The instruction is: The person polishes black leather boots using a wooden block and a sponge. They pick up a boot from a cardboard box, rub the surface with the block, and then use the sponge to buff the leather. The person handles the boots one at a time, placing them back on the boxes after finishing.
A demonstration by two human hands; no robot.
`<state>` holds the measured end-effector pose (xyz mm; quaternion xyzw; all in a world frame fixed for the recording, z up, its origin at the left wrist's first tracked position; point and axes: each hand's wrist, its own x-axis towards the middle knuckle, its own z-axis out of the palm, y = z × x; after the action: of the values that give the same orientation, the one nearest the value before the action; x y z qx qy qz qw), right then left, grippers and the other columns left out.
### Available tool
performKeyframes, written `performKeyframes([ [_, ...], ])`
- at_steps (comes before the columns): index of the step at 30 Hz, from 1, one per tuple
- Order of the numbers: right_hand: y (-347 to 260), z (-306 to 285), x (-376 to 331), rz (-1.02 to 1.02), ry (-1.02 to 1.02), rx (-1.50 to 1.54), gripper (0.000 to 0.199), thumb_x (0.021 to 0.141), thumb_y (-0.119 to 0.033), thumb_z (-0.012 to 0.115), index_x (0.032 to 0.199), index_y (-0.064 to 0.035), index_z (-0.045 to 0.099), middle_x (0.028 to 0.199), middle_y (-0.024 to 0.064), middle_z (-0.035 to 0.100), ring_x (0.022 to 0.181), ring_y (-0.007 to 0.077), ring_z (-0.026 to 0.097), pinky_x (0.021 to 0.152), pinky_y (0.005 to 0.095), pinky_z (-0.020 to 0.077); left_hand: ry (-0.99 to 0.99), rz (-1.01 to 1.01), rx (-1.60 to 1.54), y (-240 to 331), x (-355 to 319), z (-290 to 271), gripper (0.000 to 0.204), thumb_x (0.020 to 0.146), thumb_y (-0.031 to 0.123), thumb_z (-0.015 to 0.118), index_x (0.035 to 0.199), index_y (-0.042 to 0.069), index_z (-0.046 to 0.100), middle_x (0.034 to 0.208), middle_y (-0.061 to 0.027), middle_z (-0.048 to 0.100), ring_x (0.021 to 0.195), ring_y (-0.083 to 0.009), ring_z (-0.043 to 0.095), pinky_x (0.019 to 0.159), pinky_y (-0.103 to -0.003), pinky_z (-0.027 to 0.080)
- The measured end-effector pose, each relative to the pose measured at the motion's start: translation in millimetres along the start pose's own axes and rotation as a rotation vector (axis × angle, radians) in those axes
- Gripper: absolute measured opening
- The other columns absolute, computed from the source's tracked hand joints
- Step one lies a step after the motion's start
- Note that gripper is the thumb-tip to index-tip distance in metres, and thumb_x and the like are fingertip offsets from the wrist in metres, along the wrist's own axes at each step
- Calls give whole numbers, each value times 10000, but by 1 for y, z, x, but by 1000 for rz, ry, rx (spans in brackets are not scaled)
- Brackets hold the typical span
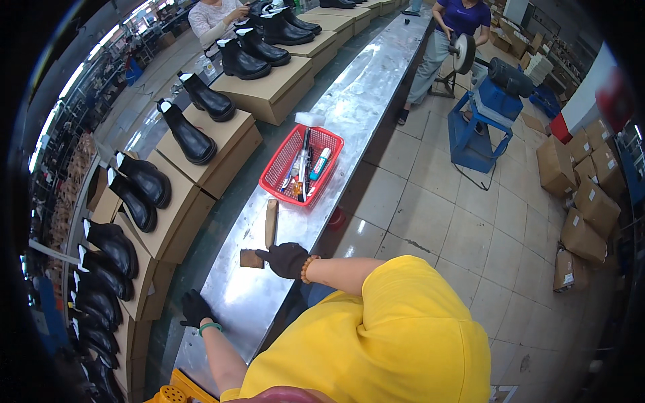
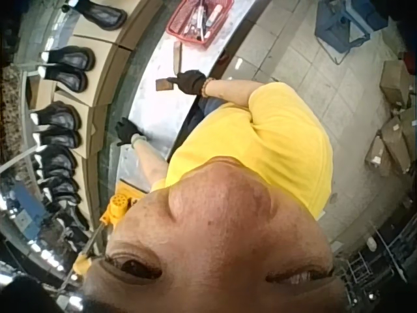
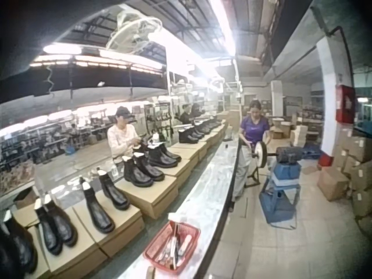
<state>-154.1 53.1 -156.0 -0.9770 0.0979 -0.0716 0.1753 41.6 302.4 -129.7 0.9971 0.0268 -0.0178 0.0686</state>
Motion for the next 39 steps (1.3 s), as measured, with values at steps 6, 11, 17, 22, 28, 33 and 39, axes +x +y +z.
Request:
performKeyframes([
  [6, -8, -3, -1, 34, 69, 17, 481, 833, -135, 496, 1313, -130, 474, 801, 123, 612, 640, 310, 629, 562, 451, 491, 24, -40, 76, -7, 2, 5, 497, 921, 472, 374, 1292, 176, 522, 1397, -59, 443, 1251, -291, 445, 1021, -695, 134],
  [11, -1, 11, 1, -10, 128, 99, 429, 841, -136, 479, 1268, -107, 503, 804, 146, 623, 630, 319, 625, 566, 454, 490, -2, -168, 108, -12, 9, 10, 524, 919, 529, 352, 1304, 207, 501, 1413, -79, 410, 1274, -303, 404, 979, -727, 172],
  [17, -7, -10, -1, 36, 77, 57, 385, 847, -145, 453, 1220, -109, 544, 803, 124, 623, 647, 293, 621, 587, 441, 491, 25, -158, 39, -10, 7, 11, 505, 919, 542, 333, 1284, 241, 509, 1387, -85, 427, 1285, -288, 389, 1022, -693, 111],
  [22, -4, -5, -4, -18, 176, 80, 380, 835, -160, 483, 1210, -142, 538, 787, 112, 616, 623, 296, 615, 545, 442, 487, -15, -182, 38, -6, 0, -3, 497, 918, 530, 328, 1289, 251, 506, 1379, -83, 438, 1271, -284, 416, 1031, -681, 102],
  [28, -3, -3, -5, -17, 227, 105, 398, 828, -160, 502, 1226, -146, 512, 793, 110, 616, 623, 301, 614, 543, 440, 488, 3, -145, 38, -8, -4, -3, 488, 918, 507, 324, 1290, 247, 504, 1377, -81, 448, 1245, -296, 451, 1024, -688, 109],
  [33, -1, 0, -8, 2, 229, 177, 406, 829, -153, 493, 1235, -143, 510, 845, 127, 637, 630, 309, 618, 558, 456, 488, 28, -90, 50, -9, -2, 4, 466, 923, 494, 346, 1257, 227, 532, 1347, -85, 476, 1207, -308, 486, 989, -721, 135],
  [39, -3, 2, -6, 21, 165, 169, 390, 838, -141, 475, 1224, -131, 527, 848, 145, 644, 660, 332, 623, 596, 467, 494, 72, -55, 40, -8, -7, 0, 433, 933, 462, 356, 1201, 200, 574, 1255, -94, 534, 1122, -317, 543, 964, -731, 153],
])
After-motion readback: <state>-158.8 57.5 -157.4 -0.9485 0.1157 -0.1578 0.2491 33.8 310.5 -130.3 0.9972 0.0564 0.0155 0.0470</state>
